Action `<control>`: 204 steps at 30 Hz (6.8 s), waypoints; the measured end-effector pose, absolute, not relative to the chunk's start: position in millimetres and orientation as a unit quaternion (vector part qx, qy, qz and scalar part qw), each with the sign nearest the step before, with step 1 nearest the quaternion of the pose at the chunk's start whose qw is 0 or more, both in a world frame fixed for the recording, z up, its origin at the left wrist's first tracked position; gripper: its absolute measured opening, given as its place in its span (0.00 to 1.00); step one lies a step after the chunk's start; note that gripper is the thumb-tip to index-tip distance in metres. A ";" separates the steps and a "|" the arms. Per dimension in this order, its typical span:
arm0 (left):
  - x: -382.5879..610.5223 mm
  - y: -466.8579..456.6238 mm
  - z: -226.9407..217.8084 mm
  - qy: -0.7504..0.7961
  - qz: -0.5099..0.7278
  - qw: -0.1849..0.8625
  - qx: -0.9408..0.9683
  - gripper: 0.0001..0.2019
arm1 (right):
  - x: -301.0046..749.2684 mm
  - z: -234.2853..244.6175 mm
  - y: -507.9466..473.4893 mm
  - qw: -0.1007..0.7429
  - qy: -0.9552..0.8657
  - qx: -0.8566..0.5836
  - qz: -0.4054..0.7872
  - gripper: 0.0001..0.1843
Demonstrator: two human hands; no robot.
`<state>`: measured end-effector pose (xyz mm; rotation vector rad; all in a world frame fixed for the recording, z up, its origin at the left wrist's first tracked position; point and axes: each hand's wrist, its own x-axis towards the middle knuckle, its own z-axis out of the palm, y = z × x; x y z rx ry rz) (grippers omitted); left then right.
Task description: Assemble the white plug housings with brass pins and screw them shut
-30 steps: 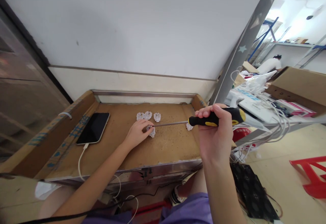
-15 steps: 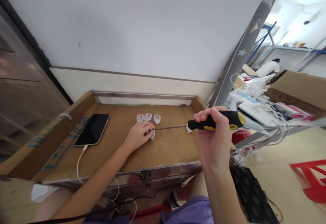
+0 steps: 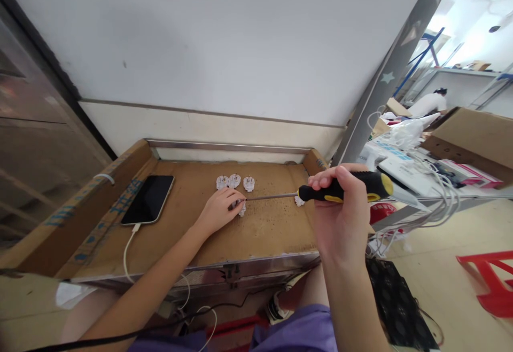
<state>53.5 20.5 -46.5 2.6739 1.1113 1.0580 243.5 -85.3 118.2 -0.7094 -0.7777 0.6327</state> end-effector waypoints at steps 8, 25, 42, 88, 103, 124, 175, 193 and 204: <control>53.3 21.4 -48.8 0.356 0.344 0.023 0.869 0.07 | 244.4 120.2 -85.5 0.824 -0.344 -0.332 0.305 0.08; 54.8 21.0 -49.3 0.349 0.356 0.023 0.867 0.06 | 245.5 118.5 -82.8 0.817 -0.357 -0.323 0.317 0.08; 55.2 20.6 -50.7 0.358 0.348 0.022 0.866 0.06 | 248.5 117.7 -83.5 0.825 -0.334 -0.331 0.313 0.10; 56.8 16.6 -45.9 0.343 0.357 0.052 0.867 0.10 | 207.3 142.6 -48.7 0.797 -0.456 -0.277 0.283 0.09; 52.8 16.8 -46.2 0.388 0.313 0.124 0.858 0.12 | 202.0 150.0 -38.7 0.797 -0.447 -0.283 0.292 0.10; 58.1 13.9 -46.1 0.354 0.316 0.125 0.872 0.14 | 193.3 145.0 -42.9 0.767 -0.532 -0.248 0.261 0.11; 58.2 12.7 -44.9 0.377 0.290 0.160 0.865 0.14 | 195.9 131.9 -33.5 0.757 -0.537 -0.267 0.260 0.12; 59.0 12.7 -44.7 0.398 0.269 0.143 0.865 0.16 | 192.0 133.9 -33.7 0.738 -0.553 -0.297 0.249 0.14; 58.5 13.1 -45.0 0.387 0.272 0.154 0.868 0.16 | 191.4 135.2 -33.1 0.741 -0.545 -0.291 0.262 0.14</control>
